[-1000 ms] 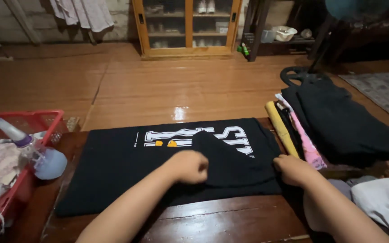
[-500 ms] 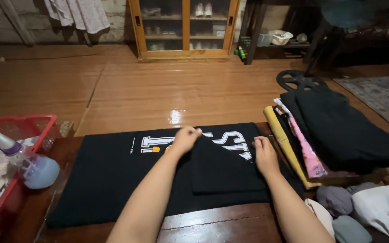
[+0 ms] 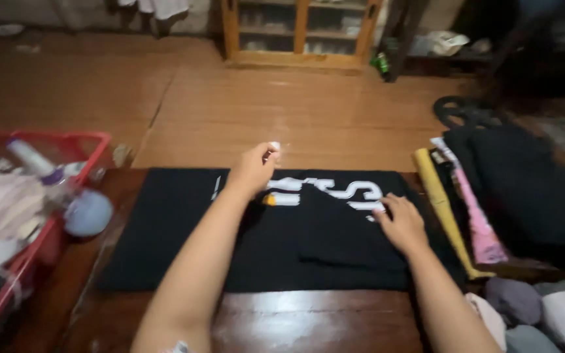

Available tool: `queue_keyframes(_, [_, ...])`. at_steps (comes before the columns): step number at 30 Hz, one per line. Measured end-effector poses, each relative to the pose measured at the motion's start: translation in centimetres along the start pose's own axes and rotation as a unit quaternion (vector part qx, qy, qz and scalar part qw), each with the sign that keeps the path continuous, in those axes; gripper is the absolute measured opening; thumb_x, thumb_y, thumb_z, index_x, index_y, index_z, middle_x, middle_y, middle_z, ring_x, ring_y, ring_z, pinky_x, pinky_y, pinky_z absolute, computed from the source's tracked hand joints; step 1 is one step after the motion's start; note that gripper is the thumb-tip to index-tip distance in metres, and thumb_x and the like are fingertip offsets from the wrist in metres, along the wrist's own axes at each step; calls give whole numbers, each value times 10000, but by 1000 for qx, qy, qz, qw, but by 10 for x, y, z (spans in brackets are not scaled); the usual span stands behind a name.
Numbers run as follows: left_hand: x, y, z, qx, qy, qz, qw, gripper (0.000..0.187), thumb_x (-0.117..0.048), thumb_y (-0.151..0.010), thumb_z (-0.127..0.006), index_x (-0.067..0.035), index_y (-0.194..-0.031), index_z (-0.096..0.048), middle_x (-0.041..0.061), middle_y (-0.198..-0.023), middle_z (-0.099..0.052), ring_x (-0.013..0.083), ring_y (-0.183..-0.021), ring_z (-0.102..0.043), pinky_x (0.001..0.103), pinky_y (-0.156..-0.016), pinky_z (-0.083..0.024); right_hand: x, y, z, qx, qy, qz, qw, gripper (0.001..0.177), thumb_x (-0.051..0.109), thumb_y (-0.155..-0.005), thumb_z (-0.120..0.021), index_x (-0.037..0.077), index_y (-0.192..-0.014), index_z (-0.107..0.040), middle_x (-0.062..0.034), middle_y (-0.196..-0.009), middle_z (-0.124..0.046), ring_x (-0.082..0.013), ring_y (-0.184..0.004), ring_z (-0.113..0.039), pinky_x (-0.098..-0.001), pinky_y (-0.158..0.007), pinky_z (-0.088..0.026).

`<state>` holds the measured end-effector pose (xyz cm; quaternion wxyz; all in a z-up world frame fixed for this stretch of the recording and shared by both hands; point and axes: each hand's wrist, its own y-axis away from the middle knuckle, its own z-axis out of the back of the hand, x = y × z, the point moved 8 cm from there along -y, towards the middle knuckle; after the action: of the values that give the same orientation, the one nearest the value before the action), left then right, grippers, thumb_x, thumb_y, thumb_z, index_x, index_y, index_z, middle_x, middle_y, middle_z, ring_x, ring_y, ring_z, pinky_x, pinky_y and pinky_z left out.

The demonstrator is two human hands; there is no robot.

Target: The recorder folds several pieces of clothing, including t-shirts and undergarments, on a wooden surface.

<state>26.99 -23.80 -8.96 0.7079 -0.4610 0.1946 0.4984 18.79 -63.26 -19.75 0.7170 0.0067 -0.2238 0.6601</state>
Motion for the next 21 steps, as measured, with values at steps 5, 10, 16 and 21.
queue_keyframes(5, [86, 45, 63, 72, -254, 63, 963, 416, -437, -1003, -547, -179, -1302, -676, 101, -1327, -687, 285, -1286, -615, 430, -1076, -484, -3, -5, -20, 80, 46, 1, 996, 639, 572, -982, -411, 232, -1519, -477, -26, -1658, -347, -333, -1541, -248, -556, -1225, -197])
queue_keyframes(10, [164, 74, 77, 107, -376, 166, 905, 661, -586, -993, -434, -270, -1572, -390, -19, -1683, -268, 225, -1554, -209, 474, -1249, -156, -1, 1, -20, 101, 119, 7, 988, 828, 701, -901, -445, 256, -1590, -333, -26, -1678, -243, -339, -1540, -193, -562, -1206, -187])
queue_keyframes(16, [149, 103, 89, 91, -394, 165, 899, 656, -562, -969, -464, -288, -1561, -398, 2, -1671, -268, 241, -1539, -218, 483, -1230, -176, -11, 24, -22, 107, 135, 17, 985, 869, 738, -880, -452, 255, -1590, -321, -18, -1690, -212, -354, -1541, -171, -565, -1208, -174])
queue_keyframes(21, [137, 116, 96, 77, -399, 167, 899, 649, -527, -940, -526, -279, -1533, -433, 35, -1639, -322, 276, -1511, -258, 512, -1203, -208, -10, 26, -17, 142, 156, 3, 978, 864, 723, -866, -497, 265, -1582, -342, -26, -1676, -235, -349, -1533, -194, -575, -1188, -225])
